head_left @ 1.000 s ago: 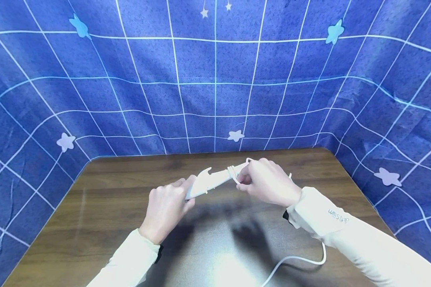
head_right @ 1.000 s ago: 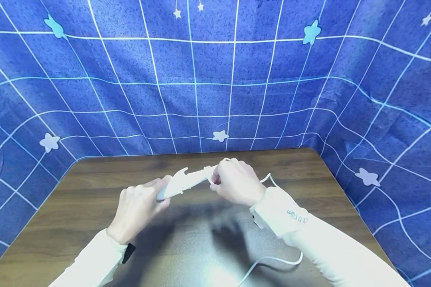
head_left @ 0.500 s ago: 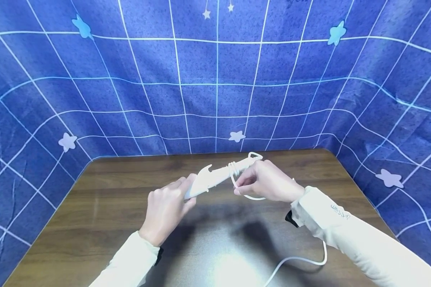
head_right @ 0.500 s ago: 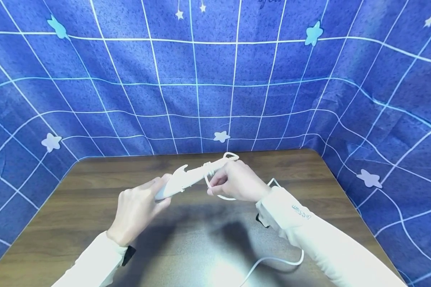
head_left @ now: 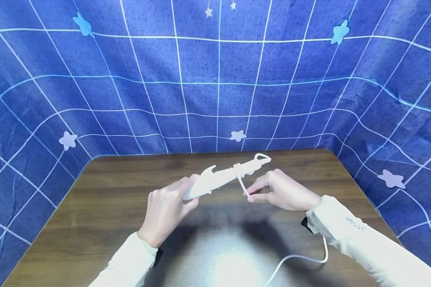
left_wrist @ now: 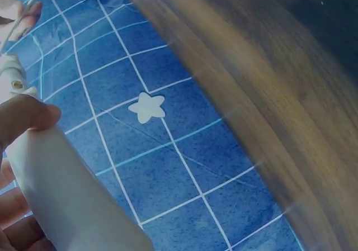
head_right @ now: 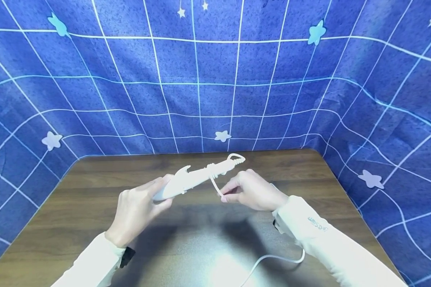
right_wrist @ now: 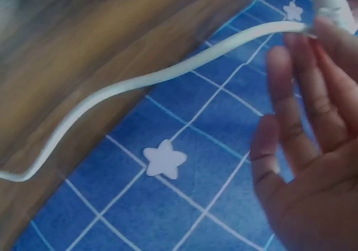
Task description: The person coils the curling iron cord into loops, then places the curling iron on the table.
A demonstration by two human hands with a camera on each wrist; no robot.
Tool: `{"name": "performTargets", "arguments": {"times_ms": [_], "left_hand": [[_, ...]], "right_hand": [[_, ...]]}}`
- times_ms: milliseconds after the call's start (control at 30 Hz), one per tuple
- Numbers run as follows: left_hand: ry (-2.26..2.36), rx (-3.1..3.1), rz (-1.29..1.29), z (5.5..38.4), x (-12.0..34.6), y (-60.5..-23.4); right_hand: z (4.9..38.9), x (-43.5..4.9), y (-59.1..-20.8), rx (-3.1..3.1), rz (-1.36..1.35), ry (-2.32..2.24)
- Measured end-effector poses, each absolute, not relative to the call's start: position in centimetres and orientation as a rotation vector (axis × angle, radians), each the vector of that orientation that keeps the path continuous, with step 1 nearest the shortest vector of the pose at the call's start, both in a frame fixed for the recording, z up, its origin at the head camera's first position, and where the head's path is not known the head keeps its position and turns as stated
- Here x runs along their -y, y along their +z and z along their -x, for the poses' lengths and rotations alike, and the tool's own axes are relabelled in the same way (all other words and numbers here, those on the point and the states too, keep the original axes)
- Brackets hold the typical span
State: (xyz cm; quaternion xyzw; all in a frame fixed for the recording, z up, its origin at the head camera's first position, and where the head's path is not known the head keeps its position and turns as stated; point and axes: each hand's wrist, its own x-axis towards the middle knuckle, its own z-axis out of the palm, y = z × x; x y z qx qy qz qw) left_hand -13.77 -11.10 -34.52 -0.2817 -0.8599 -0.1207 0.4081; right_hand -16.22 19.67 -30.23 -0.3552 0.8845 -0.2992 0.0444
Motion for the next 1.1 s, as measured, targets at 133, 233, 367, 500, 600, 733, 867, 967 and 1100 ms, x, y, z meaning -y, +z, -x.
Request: {"name": "performTargets", "arguments": {"times_ms": [133,233,367,500,600,733,867,967,1100], "left_hand": [[-0.381,2.205,0.695,13.6,11.1,-34.6],[-0.441,2.235,0.674,13.5,11.1,-34.6],[-0.509,2.266,0.659,13.5,11.0,-34.5],[-0.549,2.273,0.670,13.5,11.1,-34.4],[-0.575,2.259,0.685,13.5,11.3,-34.4],[-0.606,2.257,0.730,13.4,11.7,-34.3],[-0.624,2.257,0.827,13.4,11.9,-34.3],[-0.639,2.239,0.914,13.3,12.1,-34.4],[-0.633,2.220,1.015,13.3,12.1,-34.7]], "right_hand": [[16.4,-20.5,-30.9,-2.648,1.089,-0.969],[16.5,-20.8,-31.4,-2.597,1.098,-1.052],[16.5,-20.9,-32.0,-2.553,1.152,-1.142],[16.4,-20.8,-32.2,-2.512,1.184,-1.168],[16.5,-20.7,-32.4,-2.497,1.225,-1.151],[17.0,-20.5,-32.7,-2.553,1.294,-1.079],[17.4,-20.9,-32.9,-2.722,1.310,-0.975],[18.1,-21.1,-32.9,-2.680,1.397,-1.043],[19.4,-21.0,-32.6,-2.456,1.622,-1.109]]}}
